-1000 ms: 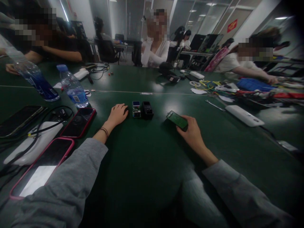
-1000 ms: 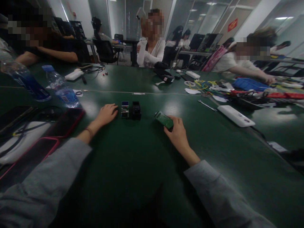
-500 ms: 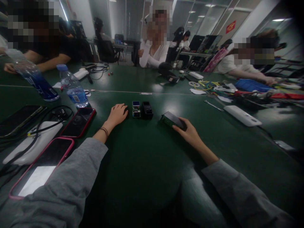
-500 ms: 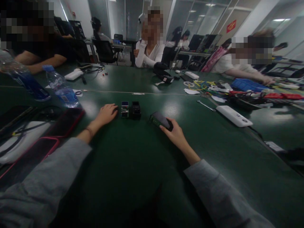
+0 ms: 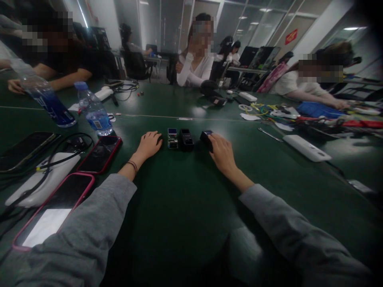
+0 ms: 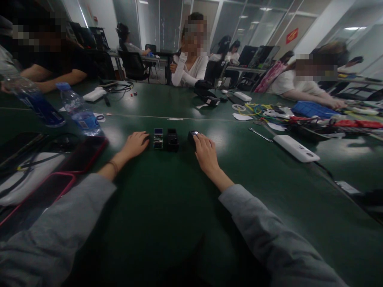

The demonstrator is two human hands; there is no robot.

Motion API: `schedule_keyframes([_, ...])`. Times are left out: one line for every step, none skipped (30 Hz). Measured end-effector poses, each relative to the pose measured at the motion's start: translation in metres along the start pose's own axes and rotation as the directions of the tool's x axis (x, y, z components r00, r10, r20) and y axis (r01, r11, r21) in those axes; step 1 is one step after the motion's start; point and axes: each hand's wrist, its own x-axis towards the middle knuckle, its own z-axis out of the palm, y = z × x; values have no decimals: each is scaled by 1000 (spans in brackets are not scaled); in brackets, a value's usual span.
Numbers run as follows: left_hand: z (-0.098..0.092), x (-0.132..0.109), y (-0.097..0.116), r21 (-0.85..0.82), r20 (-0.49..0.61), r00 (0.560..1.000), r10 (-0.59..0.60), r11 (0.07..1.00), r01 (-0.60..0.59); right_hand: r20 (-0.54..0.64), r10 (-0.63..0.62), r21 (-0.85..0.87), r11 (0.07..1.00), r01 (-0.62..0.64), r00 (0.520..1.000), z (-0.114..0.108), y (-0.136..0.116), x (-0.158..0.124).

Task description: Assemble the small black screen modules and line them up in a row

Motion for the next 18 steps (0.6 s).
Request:
schedule_keyframes([0,0,0,3,0,1000,0,1000,0,5,1,-2,1000,-1,1000,3,-3,4])
schedule_keyframes([0,0,0,5,-1,1000,1,1000,-1,7,1,5,1000,-1,1000,6,-5,7])
schedule_keyframes([0,0,0,8,-2,1000,1,1000,-1,6,-1,19,1000,1,1000,8,-7,9])
schedule_keyframes([1,1,0,10,-2,1000,2,1000,-2,4,-8,38,999,8,1000,11,-8,11])
schedule_keyframes([1,1,0,12,-3,1000,3,1000,-3,-2,-18,62,998,18,1000,13,-8,13])
schedule_keyframes([1,1,-1,13,-4,1000,3,1000,-3,-8,-31,87,996,31,1000,14,-7,14])
schedule_keyframes([1,1,-1,13,-4,1000,4,1000,-4,-14,-43,110,993,44,999,16,-6,16])
schedule_keyframes([1,0,-1,12,-4,1000,5,1000,-5,-18,-53,134,989,55,998,17,-5,17])
schedule_keyframes([1,0,-1,12,-5,1000,6,1000,-5,-22,-61,159,985,64,998,18,-4,19])
schedule_keyframes([1,0,-1,11,-5,1000,6,1000,-6,-24,-64,186,980,68,998,19,-3,20])
schedule_keyframes([0,0,-1,10,-6,1000,5,1000,-5,-28,-61,214,975,65,998,20,-3,21])
schedule_keyframes([0,0,-1,8,-4,1000,6,1000,-6,-31,-54,241,969,60,998,21,-3,22])
schedule_keyframes([-1,0,-1,7,0,1000,7,1000,-7,-31,-49,265,963,56,998,22,-3,23])
schedule_keyframes([-1,0,-2,5,3,1000,9,1000,-9,-26,-49,284,957,55,998,22,-4,23])
schedule_keyframes([-1,0,-2,4,8,1000,12,1000,-12,-17,-54,297,953,56,998,23,-6,22])
schedule_keyframes([-1,0,-2,2,10,1000,15,1000,-15,-5,-61,305,950,60,998,22,-7,22])
schedule_keyframes([-1,0,-2,1,10,1000,16,1000,-16,7,-71,309,949,65,997,22,-9,21])
schedule_keyframes([-1,0,-2,-1,8,1000,15,1000,-15,16,-77,310,948,68,997,21,-10,20])
